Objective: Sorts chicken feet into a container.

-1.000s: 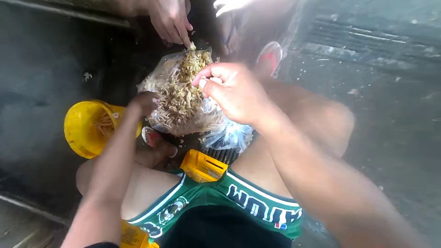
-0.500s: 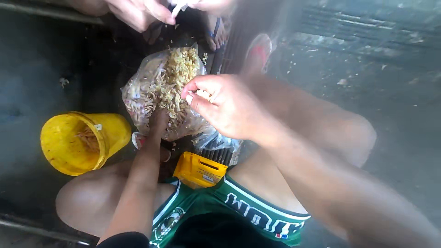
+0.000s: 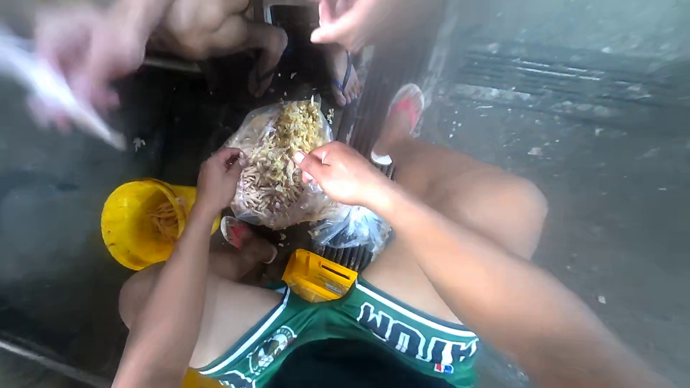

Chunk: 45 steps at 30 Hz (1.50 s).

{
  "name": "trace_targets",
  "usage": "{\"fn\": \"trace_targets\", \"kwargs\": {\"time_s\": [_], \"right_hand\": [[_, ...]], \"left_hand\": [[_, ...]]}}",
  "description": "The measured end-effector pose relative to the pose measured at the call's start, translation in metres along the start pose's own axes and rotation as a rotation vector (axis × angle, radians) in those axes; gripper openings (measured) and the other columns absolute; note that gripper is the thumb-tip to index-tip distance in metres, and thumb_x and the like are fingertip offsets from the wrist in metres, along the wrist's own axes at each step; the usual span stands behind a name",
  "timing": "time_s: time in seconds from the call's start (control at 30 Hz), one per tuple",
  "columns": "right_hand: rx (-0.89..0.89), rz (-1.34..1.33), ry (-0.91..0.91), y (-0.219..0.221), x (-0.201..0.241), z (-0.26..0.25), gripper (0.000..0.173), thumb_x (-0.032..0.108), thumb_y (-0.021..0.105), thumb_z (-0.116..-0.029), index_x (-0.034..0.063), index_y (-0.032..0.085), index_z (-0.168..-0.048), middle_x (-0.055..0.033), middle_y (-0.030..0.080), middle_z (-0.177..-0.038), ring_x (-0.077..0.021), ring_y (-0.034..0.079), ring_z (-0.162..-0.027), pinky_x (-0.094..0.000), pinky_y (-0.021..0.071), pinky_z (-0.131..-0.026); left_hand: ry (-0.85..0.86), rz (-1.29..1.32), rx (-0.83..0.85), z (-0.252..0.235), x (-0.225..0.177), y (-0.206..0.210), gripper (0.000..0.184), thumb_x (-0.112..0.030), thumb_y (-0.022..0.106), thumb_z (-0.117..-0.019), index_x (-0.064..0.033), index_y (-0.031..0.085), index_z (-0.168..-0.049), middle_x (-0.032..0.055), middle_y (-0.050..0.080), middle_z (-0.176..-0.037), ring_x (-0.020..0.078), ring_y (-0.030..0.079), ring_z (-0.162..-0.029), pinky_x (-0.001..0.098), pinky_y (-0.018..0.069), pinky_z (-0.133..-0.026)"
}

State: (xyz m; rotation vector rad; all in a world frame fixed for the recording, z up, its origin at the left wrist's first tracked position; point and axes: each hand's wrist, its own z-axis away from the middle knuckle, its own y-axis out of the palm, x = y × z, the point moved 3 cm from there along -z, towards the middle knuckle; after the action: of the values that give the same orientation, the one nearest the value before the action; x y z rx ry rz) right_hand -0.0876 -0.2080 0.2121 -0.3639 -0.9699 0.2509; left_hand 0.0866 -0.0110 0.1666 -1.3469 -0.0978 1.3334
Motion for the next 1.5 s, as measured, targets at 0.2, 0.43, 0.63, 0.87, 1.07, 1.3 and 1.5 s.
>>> {"fn": "trace_targets", "kwargs": {"time_s": [0.2, 0.43, 0.63, 0.87, 1.07, 1.3, 1.5], "right_hand": [[-0.039, -0.610, 0.077, 0.028, -0.020, -0.003, 0.076, 0.074, 0.030, -0.1003, 0.0092, 0.070, -0.100, -0.0061, 0.065, -0.075, -0.0151, 0.058, -0.059, -0.0332, 0.0500, -0.054], [-0.106, -0.486, -0.156, 0.028, -0.002, -0.003, 0.046, 0.044, 0.046, -0.1087, 0.0069, 0.069, -0.093, -0.0061, 0.061, -0.072, -0.0145, 0.056, -0.060, -0.0326, 0.0498, -0.055], [-0.194, -0.159, -0.353, 0.033, 0.007, 0.005, 0.040, 0.034, 0.050, -0.1068, 0.0103, 0.066, -0.079, -0.0001, 0.056, -0.061, -0.0106, 0.055, -0.054, -0.0323, 0.0487, -0.052], [-0.341, -0.032, -0.467, 0.049, 0.016, 0.011, 0.036, 0.028, 0.049, -0.1072, 0.0088, 0.066, -0.083, 0.0030, 0.057, -0.065, -0.0050, 0.055, -0.057, -0.0261, 0.0511, -0.057], [-0.432, -0.145, -0.362, 0.047, 0.016, 0.011, 0.034, 0.027, 0.048, -0.1069, 0.0105, 0.066, -0.083, 0.0053, 0.052, -0.059, -0.0037, 0.050, -0.051, -0.0238, 0.0462, -0.051], [-0.381, 0.098, -0.517, 0.052, 0.012, 0.007, 0.039, 0.032, 0.057, -0.1039, 0.0105, 0.059, -0.071, 0.0015, 0.054, -0.064, -0.0078, 0.055, -0.061, -0.0295, 0.0491, -0.060], [-0.453, 0.145, -0.441, 0.066, 0.009, 0.009, 0.038, 0.031, 0.051, -0.1057, 0.0102, 0.059, -0.075, 0.0015, 0.053, -0.063, -0.0080, 0.054, -0.059, -0.0287, 0.0484, -0.059]], "left_hand": [[0.487, 0.304, -0.219, 0.061, -0.063, 0.000, 0.017, -0.015, 0.061, -0.1033, -0.0064, 0.069, -0.115, 0.0048, 0.068, -0.110, 0.0126, 0.068, -0.091, 0.0313, 0.0615, -0.079], [0.780, 0.283, -0.090, 0.076, -0.077, 0.017, 0.019, -0.005, 0.072, -0.0908, -0.0070, 0.076, -0.109, 0.0053, 0.066, -0.115, 0.0114, 0.065, -0.105, 0.0290, 0.0599, -0.090], [0.298, 0.671, -0.047, 0.072, -0.062, 0.002, 0.024, -0.017, 0.061, -0.0993, -0.0101, 0.065, -0.121, 0.0032, 0.068, -0.089, 0.0142, 0.066, -0.072, 0.0321, 0.0601, -0.066], [0.123, 0.907, 0.179, 0.059, -0.058, 0.015, 0.022, -0.024, 0.059, -0.1055, -0.0060, 0.071, -0.108, 0.0070, 0.066, -0.081, 0.0142, 0.059, -0.064, 0.0283, 0.0521, -0.060], [0.184, 0.932, 0.110, 0.062, -0.060, 0.009, 0.016, -0.021, 0.065, -0.1020, -0.0052, 0.069, -0.101, 0.0064, 0.063, -0.078, 0.0135, 0.056, -0.062, 0.0265, 0.0494, -0.057], [0.115, 0.559, 0.033, 0.063, -0.057, 0.011, 0.022, -0.020, 0.052, -0.1064, -0.0083, 0.066, -0.094, 0.0033, 0.061, -0.072, 0.0145, 0.057, -0.060, 0.0324, 0.0495, -0.056], [-0.049, 0.498, 0.103, 0.049, -0.053, 0.024, 0.021, -0.028, 0.053, -0.1077, -0.0081, 0.059, -0.108, 0.0093, 0.059, -0.075, 0.0201, 0.057, -0.059, 0.0371, 0.0497, -0.054]]}}
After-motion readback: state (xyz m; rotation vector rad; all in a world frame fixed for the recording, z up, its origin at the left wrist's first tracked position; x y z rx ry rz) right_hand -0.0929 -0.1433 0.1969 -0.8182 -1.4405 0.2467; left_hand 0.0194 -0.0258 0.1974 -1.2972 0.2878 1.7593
